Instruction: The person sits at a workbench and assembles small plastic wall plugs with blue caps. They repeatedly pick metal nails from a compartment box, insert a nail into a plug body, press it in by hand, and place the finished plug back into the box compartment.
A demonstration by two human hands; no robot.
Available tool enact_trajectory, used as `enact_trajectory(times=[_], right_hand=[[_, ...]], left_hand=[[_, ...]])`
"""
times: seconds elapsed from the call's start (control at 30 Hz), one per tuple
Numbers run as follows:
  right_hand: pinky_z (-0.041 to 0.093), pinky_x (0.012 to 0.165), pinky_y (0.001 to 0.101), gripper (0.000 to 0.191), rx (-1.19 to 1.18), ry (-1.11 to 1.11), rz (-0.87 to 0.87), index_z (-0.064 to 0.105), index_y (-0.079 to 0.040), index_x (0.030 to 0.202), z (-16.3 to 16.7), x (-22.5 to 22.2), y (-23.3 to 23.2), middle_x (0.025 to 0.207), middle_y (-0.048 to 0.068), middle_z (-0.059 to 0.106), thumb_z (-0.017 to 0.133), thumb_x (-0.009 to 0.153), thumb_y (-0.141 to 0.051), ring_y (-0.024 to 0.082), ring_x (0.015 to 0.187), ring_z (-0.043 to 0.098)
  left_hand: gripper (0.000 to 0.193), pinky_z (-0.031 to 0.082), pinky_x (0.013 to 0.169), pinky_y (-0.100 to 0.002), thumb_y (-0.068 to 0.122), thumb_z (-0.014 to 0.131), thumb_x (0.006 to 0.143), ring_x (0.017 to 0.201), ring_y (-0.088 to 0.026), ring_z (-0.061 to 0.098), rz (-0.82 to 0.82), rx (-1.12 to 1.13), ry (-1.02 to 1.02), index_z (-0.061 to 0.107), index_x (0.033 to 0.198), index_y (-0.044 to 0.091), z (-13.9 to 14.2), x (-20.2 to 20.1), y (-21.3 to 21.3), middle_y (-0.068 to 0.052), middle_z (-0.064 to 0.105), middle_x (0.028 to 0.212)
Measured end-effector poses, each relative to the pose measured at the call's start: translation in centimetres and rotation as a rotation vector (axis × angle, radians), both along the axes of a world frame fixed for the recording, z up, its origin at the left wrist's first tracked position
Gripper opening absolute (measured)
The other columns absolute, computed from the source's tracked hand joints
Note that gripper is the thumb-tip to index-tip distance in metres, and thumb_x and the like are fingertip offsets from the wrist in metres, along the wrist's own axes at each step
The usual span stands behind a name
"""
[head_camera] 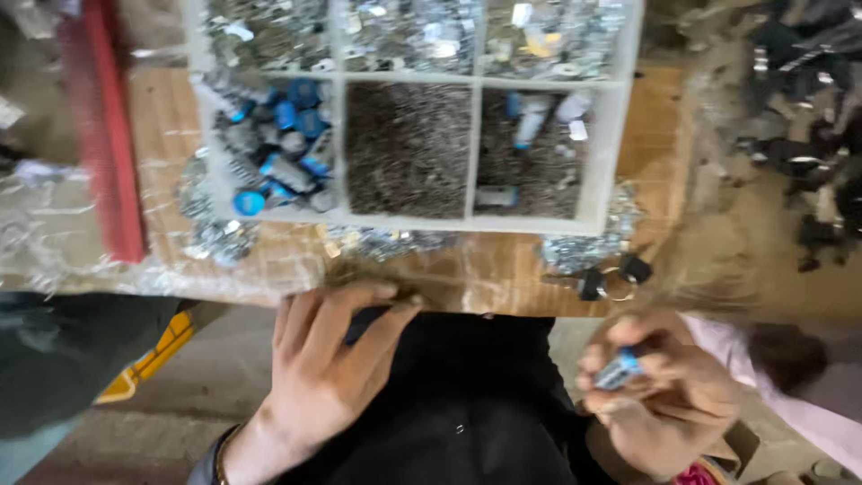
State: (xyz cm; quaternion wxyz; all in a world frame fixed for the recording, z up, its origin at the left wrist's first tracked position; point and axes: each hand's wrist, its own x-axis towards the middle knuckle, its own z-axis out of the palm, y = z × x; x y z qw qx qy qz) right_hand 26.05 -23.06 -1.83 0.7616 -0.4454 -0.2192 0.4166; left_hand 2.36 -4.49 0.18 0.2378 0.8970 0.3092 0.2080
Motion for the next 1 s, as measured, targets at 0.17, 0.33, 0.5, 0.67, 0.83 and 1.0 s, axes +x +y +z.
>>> enact_trajectory(times=[0.17, 0.33, 0.5, 0.67, 0.83, 1.0], right_hand=[[0.070, 0.075, 0.0395, 0.041, -0.154, 0.011, 0.159, 0.065, 0.004, 0.126, -0.4, -5.3, 1.3, 0.122, 0.030, 0.064, 0.080, 0.089, 0.012, 0.030, 0.098, 0.074], [0.070, 0.078, 0.0394, 0.040, -0.150, -0.012, 0.328, 0.063, 0.006, 0.126, -0.7, -7.3, 4.4, 0.121, 0.031, 0.062, 0.078, 0.089, 0.013, 0.029, 0.097, 0.073], [0.068, 0.083, 0.0413, 0.040, -0.172, -0.073, 0.425, 0.064, 0.009, 0.125, -0.3, -9.2, 6.8, 0.121, 0.032, 0.061, 0.075, 0.088, 0.017, 0.030, 0.098, 0.072], [0.070, 0.083, 0.0389, 0.040, -0.071, -0.108, 0.455, 0.064, 0.007, 0.124, 0.6, -9.6, 7.8, 0.124, 0.028, 0.064, 0.078, 0.087, 0.016, 0.029, 0.099, 0.075], [0.068, 0.086, 0.0383, 0.040, -0.132, -0.088, 0.403, 0.064, 0.008, 0.123, 0.5, -10.4, 8.1, 0.125, 0.029, 0.062, 0.076, 0.087, 0.017, 0.028, 0.104, 0.073], [0.069, 0.084, 0.0383, 0.033, -0.193, -0.097, 0.437, 0.066, 0.009, 0.119, 0.5, -10.1, 7.8, 0.126, 0.028, 0.062, 0.073, 0.088, 0.019, 0.030, 0.105, 0.073]], left_hand=[[0.044, 0.053, 0.084, -0.043, 0.001, 0.080, 0.070, 0.101, -0.029, 0.063, 0.071, 0.029, 0.063, 0.077, 0.112, 0.014, -0.4, -4.7, -0.2, -0.007, 0.066, 0.115], [0.039, 0.055, 0.088, -0.043, 0.000, 0.078, 0.077, 0.103, -0.032, 0.063, 0.260, 0.079, 0.125, 0.077, 0.115, 0.012, 1.2, -7.7, 1.9, -0.009, 0.065, 0.118], [0.052, 0.050, 0.087, -0.046, 0.021, 0.083, 0.084, 0.101, -0.033, 0.058, 0.353, 0.046, 0.185, 0.068, 0.132, 0.008, 0.7, -6.9, 3.0, -0.012, 0.059, 0.113], [0.066, 0.049, 0.090, -0.043, 0.032, 0.080, 0.093, 0.100, -0.030, 0.053, 0.305, -0.098, 0.105, 0.056, 0.147, 0.004, -0.6, -7.9, 2.2, -0.011, 0.056, 0.114], [0.066, 0.049, 0.086, -0.044, 0.040, 0.080, 0.081, 0.102, -0.032, 0.056, 0.307, 0.069, 0.222, 0.064, 0.135, 0.005, -0.1, -7.9, 2.8, -0.013, 0.056, 0.109], [0.031, 0.056, 0.096, -0.037, 0.009, 0.076, 0.085, 0.113, -0.027, 0.063, -0.093, 0.144, 0.005, 0.074, 0.116, 0.005, -0.2, -9.3, 4.4, -0.008, 0.066, 0.116]])
